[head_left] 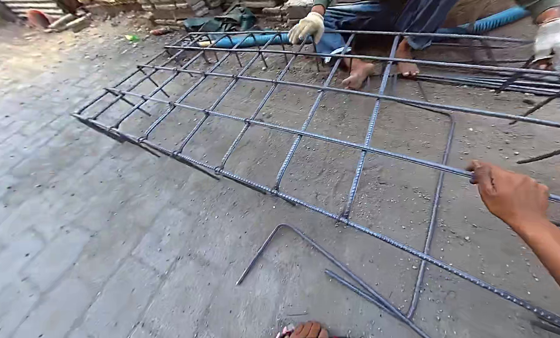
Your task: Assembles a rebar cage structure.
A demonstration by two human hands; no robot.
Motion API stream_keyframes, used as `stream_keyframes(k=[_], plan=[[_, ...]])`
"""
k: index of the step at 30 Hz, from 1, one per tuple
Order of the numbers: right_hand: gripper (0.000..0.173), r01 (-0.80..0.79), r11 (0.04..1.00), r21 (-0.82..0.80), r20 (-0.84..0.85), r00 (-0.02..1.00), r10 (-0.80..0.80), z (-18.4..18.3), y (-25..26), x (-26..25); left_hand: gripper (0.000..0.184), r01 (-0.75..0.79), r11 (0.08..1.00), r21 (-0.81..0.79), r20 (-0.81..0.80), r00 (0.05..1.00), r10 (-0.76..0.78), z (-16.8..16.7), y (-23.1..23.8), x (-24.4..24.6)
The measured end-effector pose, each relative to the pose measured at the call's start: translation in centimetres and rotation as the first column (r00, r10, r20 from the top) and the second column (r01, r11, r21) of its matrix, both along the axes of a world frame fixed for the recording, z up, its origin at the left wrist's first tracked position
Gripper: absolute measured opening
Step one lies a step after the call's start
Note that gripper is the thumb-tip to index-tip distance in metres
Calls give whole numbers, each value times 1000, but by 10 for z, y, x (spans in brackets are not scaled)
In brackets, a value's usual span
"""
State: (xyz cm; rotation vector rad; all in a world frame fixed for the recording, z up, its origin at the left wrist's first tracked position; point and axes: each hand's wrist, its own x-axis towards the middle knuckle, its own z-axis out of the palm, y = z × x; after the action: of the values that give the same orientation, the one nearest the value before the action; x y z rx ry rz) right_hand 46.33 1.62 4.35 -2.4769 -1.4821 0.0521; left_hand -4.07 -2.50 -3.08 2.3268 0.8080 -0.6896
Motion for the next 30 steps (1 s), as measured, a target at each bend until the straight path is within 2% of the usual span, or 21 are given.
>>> stream_keyframes(k=[2,3,11,12,13,14,15,18,23,28,30], plan=[[55,71,949,-307,-167,978,-127,63,12,-37,48,-16,1000,-1,20,1000,16,-2,-1,-2],[54,98,934,-344,-182,969,-169,75,15,-47,48,-19,1000,-6,14,1000,19,-3,-1,-2],[49,119,933,-340,-174,967,-187,75,18,-45,47,-25,1000,-7,-2,1000,25,-2,-1,1],[51,106,940,-325,-142,977,-159,66,15,-39,47,-28,1000,-9,6,1000,28,-1,-1,1],[55,74,974,-213,-49,995,-87,42,8,-27,47,-35,999,-14,11,999,35,-1,-1,2],[60,2,998,67,124,992,-10,-3,2,-4,47,-40,999,-11,19,999,40,-1,-1,1],[64,-6,985,175,134,991,-18,-22,2,7,47,-42,999,-9,22,999,43,-1,-1,1],[64,34,988,153,54,998,-43,-23,3,9,48,-39,999,7,12,999,39,-2,-2,0],[60,50,992,120,54,997,-56,-19,3,10,47,-34,999,27,35,999,33,-4,-3,1],[59,14,998,62,23,1000,-15,-15,5,12,47,-35,998,56,38,999,33,-2,-3,2],[57,-19,995,96,47,999,14,-21,3,17,47,-27,997,69,45,999,24,-1,-3,6]])
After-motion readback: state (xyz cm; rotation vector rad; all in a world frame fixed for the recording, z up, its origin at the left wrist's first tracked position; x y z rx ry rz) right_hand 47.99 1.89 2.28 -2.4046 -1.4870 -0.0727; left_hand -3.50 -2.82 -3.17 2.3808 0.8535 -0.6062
